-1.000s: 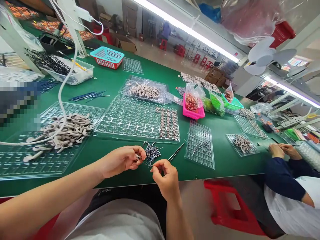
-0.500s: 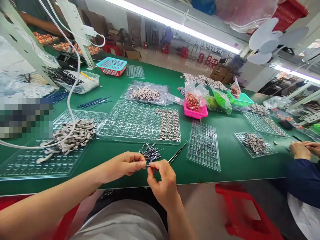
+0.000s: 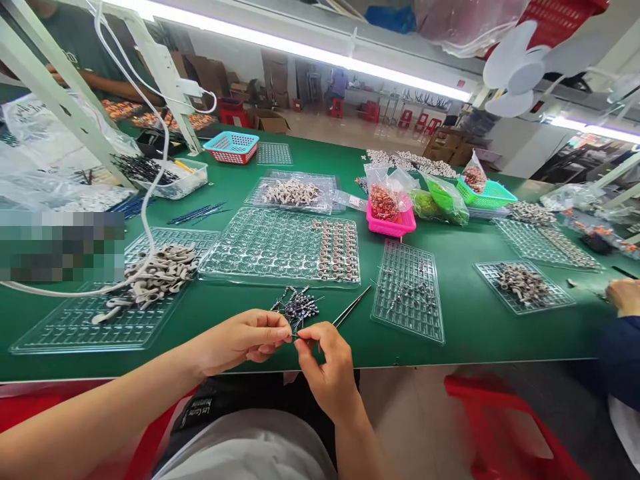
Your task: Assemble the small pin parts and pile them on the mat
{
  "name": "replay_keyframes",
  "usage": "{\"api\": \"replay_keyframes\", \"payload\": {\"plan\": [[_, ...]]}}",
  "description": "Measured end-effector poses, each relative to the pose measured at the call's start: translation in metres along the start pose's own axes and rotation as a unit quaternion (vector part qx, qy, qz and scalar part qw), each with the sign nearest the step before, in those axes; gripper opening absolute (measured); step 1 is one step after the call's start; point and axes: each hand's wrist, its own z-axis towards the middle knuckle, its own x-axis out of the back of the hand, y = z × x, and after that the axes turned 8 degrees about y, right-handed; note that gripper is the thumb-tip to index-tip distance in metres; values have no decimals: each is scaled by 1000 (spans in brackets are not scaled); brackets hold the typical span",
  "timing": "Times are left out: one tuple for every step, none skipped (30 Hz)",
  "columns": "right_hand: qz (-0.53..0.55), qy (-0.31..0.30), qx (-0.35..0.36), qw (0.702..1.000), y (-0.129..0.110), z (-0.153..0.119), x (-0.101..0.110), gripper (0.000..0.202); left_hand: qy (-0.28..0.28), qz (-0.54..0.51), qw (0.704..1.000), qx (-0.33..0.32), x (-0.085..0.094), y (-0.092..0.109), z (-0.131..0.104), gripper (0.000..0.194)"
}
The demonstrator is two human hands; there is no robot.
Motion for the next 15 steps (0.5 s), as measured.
{"api": "replay_keyframes", "payload": {"plan": [[3,-6,-10,1000,0,1,1,7,-6,4,1000,-1,0,1,1,46],[4,-9,-20,1000,1,2,2,7,-11,9,1000,-1,1,2,2,46],[3,-10,-27,1000,2,3,3,8,-16,16,1000,-2,1,4,3,46],[0,-7,-31,999,2,4,3,8,-18,26,999,-3,2,6,5,46],[-5,-1,-32,999,3,5,2,8,-19,38,999,-5,3,8,8,46],[-10,8,-29,999,4,5,1,8,-17,54,998,-9,4,10,11,46],[-17,18,-24,999,6,5,-1,8,-9,75,997,-16,5,13,14,45],[-25,28,-18,999,7,5,-3,8,3,102,994,-27,6,14,18,45],[-33,39,-13,999,9,5,-5,8,19,133,990,-42,7,16,22,44],[-41,49,-8,998,10,5,-7,8,35,164,984,-58,8,16,25,43],[-48,57,-7,997,12,5,-9,8,49,191,977,-75,9,16,29,42],[-55,64,-8,996,13,5,-10,8,57,210,972,-91,10,16,31,42],[-60,70,-11,996,13,5,-11,8,59,219,968,-104,11,15,34,41],[-65,75,-16,995,14,4,-12,8,55,220,967,-116,12,13,35,40],[-70,79,-22,994,14,4,-12,8,48,217,967,-125,12,12,36,39]]}}
